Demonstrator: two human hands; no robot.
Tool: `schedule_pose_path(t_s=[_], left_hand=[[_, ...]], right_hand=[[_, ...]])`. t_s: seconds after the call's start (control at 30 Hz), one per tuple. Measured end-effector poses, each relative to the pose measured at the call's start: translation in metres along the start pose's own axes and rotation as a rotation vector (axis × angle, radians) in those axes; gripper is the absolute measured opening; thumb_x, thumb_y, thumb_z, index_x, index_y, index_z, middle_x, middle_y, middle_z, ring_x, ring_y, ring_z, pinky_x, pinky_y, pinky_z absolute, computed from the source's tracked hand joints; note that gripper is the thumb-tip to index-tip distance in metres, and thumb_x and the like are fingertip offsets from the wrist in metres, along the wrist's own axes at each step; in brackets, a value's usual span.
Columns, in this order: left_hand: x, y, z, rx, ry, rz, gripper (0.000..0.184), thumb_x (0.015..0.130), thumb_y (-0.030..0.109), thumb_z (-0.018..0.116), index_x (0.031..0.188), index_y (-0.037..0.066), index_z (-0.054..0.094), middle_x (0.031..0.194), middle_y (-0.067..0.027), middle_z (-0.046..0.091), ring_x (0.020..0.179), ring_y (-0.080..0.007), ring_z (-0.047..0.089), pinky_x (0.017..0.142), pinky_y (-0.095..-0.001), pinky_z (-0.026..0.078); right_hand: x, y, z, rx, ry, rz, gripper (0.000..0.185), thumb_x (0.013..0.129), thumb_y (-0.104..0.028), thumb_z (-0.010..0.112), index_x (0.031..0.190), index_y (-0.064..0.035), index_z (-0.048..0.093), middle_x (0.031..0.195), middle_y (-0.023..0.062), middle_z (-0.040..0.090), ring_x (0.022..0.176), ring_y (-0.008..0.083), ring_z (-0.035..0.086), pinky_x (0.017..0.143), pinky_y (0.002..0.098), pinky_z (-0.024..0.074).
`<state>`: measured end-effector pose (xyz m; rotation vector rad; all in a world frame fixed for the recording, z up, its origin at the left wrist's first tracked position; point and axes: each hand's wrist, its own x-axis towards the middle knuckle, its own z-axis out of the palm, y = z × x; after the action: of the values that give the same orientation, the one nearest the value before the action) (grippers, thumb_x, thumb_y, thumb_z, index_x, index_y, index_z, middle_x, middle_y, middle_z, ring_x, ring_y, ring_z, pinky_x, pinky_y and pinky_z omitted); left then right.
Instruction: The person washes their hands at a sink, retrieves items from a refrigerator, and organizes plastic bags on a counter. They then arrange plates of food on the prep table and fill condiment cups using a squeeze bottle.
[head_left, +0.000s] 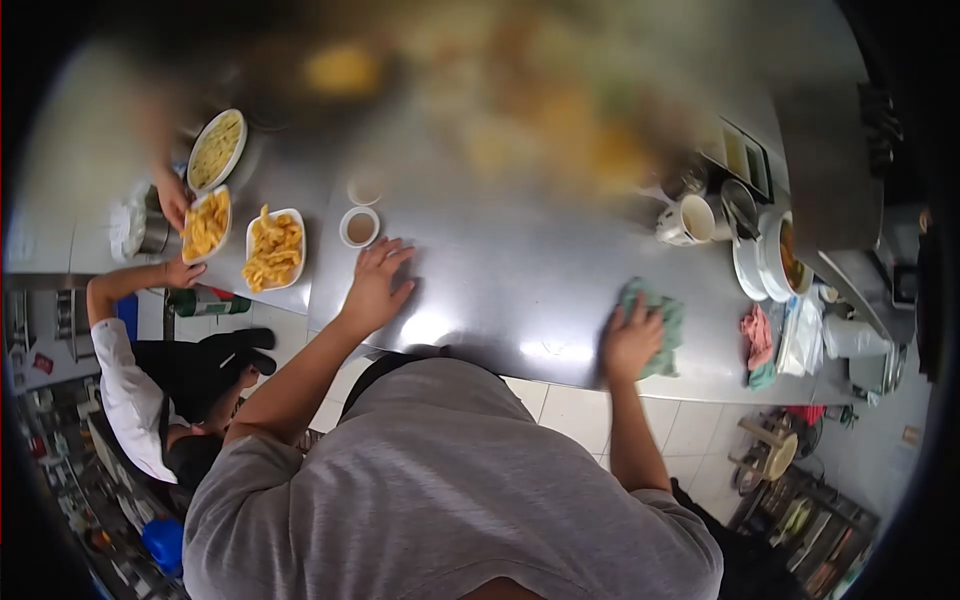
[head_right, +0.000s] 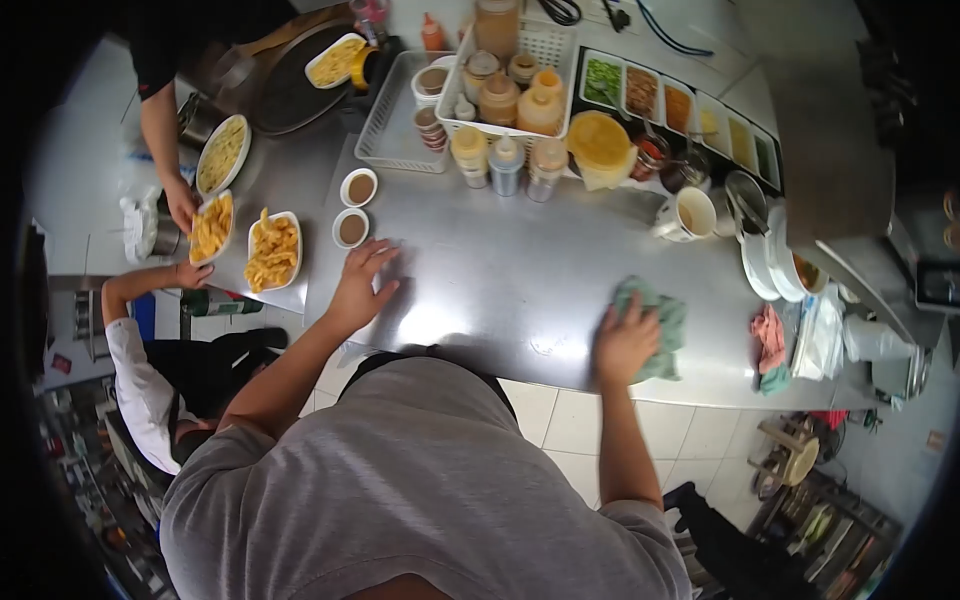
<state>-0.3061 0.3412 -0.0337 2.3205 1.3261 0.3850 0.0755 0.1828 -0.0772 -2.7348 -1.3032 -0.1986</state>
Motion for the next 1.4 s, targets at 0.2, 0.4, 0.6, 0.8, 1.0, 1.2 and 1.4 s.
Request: schedule_pose_path(t_s=[0.2, 0.4, 0.6, 0.8, 1.0, 1.2, 1.4], left_hand=[[-0.028, 0.018, 0.010, -0.175, 0.044, -0.078, 0.044, 0.076, 0.016, 0.068, 0.118, 0.009, 0.056, 0.125, -0.0133, 0.052, 0.119, -0.0328, 0.045, 0.102, -0.0436, 0.034], [-0.059, 0.007, 0.004, -0.218, 0.153, -0.213, 0.043, 0.076, 0.008, 0.066, 0.118, 0.007, 0.057, 0.117, -0.0134, 0.056, 0.108, -0.0296, 0.052, 0.093, -0.0361, 0.042], [-0.092, -0.046, 0.000, -1.141, 0.186, -0.825, 0.040, 0.080, 0.006, 0.060, 0.119, 0.002, 0.054, 0.105, -0.0095, 0.061, 0.084, -0.0203, 0.059, 0.071, -0.0302, 0.048], [-0.107, -0.101, -0.040, -1.697, 0.428, -1.052, 0.073, 0.076, -0.006, 0.047, 0.140, 0.004, 0.014, 0.118, -0.0190, 0.052, 0.095, -0.0292, 0.060, 0.082, -0.0405, 0.052], [-0.108, -0.160, -0.055, -1.378, 0.371, -1.023, 0.083, 0.070, -0.009, 0.048, 0.144, 0.007, 0.014, 0.121, -0.0139, 0.051, 0.099, -0.0240, 0.057, 0.083, -0.0366, 0.049], [-0.100, -0.188, -0.054, -1.258, 0.249, -0.888, 0.073, 0.073, -0.009, 0.045, 0.142, 0.009, 0.030, 0.106, -0.0100, 0.058, 0.079, -0.0175, 0.059, 0.065, -0.0263, 0.048], [-0.092, -0.191, -0.072, -0.999, -0.179, -0.539, 0.039, 0.080, -0.003, 0.047, 0.117, 0.005, 0.059, 0.090, -0.0028, 0.063, 0.071, -0.0092, 0.055, 0.065, -0.0225, 0.045]], right_hand=[[0.002, -0.156, 0.006, 0.321, -0.194, -0.382, 0.048, 0.084, -0.027, 0.057, 0.129, -0.0094, 0.047, 0.113, 0.0157, 0.048, 0.102, 0.0331, 0.048, 0.080, 0.0473, 0.0436], [0.034, -0.287, 0.039, 0.297, -0.207, -0.663, 0.045, 0.086, -0.025, 0.055, 0.127, -0.0091, 0.048, 0.108, 0.0121, 0.049, 0.104, 0.0303, 0.048, 0.079, 0.0449, 0.0461], [0.017, -0.312, 0.035, 0.281, -0.270, -1.015, 0.035, 0.081, -0.018, 0.056, 0.115, -0.0104, 0.055, 0.106, 0.0109, 0.052, 0.099, 0.0292, 0.053, 0.075, 0.0441, 0.0498], [-0.087, -0.141, -0.036, 0.269, -0.759, -1.083, 0.037, 0.078, -0.022, 0.063, 0.113, -0.0145, 0.056, 0.110, 0.0098, 0.054, 0.101, 0.0279, 0.056, 0.077, 0.0386, 0.0511], [-0.075, -0.066, -0.071, -0.075, -1.084, -0.586, 0.035, 0.085, -0.037, 0.050, 0.100, -0.0091, 0.066, 0.100, 0.0177, 0.065, 0.094, 0.0330, 0.061, 0.081, 0.0434, 0.0483], [-0.084, -0.234, -0.035, 0.274, -0.337, -0.462, 0.065, 0.080, -0.041, 0.063, 0.137, -0.0198, 0.040, 0.142, 0.0179, 0.034, 0.130, 0.0395, 0.031, 0.101, 0.0596, 0.0257], [-0.055, -0.318, 0.007, 0.224, -0.090, -0.309, 0.050, 0.088, -0.037, 0.052, 0.135, -0.0221, 0.043, 0.147, 0.0157, 0.028, 0.137, 0.0363, 0.020, 0.104, 0.0642, 0.0176]])
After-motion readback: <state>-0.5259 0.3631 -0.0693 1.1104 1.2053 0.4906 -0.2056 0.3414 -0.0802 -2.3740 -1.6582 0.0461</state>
